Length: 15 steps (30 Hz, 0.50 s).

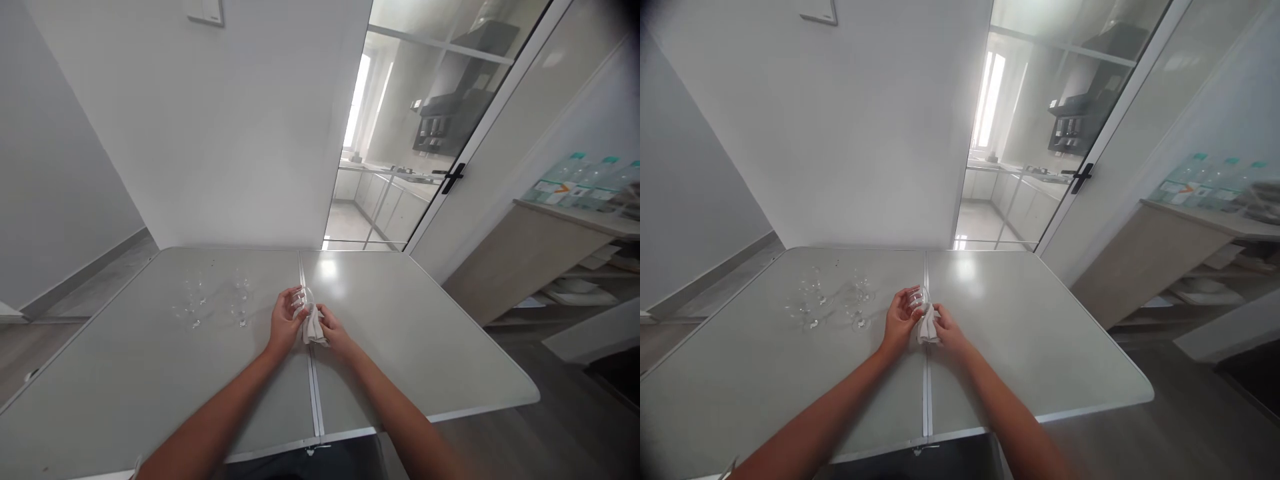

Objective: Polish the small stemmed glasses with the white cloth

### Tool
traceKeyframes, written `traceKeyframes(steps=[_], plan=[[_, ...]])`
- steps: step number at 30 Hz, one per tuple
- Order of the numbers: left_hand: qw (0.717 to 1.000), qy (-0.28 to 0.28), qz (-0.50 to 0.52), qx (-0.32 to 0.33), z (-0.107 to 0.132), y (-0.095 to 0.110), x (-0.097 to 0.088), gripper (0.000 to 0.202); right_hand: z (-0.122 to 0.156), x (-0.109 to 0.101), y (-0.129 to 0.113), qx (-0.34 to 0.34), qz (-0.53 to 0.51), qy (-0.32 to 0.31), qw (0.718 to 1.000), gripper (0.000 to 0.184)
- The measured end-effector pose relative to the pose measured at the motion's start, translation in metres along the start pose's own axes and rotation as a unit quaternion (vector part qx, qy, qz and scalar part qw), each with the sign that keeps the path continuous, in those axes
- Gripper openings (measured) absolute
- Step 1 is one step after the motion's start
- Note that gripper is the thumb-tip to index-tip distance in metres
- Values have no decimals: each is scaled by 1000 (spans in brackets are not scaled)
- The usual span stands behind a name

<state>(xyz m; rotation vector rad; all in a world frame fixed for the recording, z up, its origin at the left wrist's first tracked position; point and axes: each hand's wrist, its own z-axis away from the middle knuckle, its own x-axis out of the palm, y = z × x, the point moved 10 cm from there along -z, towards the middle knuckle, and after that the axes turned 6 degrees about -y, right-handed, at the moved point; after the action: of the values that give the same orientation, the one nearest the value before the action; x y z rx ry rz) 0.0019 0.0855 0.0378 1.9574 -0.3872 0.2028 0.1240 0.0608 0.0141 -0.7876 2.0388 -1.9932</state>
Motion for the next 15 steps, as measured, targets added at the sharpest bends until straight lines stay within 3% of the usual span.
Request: traceKeyframes(steps=[5, 7, 9, 12, 15], plan=[[1000, 1, 12, 16, 2, 7, 1, 53, 6, -13, -26, -88, 224, 86, 967, 43], [999, -10, 40, 2, 1, 2, 2, 52, 3, -11, -22, -66, 178, 61, 980, 37], [997, -29, 68, -13, 1, -5, 5, 52, 0, -2, -8, -1, 46, -6, 999, 30], [995, -53, 84, -29, 1, -11, 10, 54, 4, 14, 3, 81, -114, -92, 986, 27], [996, -42, 74, -16, 0, -6, 7, 54, 7, 6, -8, 49, -36, -62, 996, 28]])
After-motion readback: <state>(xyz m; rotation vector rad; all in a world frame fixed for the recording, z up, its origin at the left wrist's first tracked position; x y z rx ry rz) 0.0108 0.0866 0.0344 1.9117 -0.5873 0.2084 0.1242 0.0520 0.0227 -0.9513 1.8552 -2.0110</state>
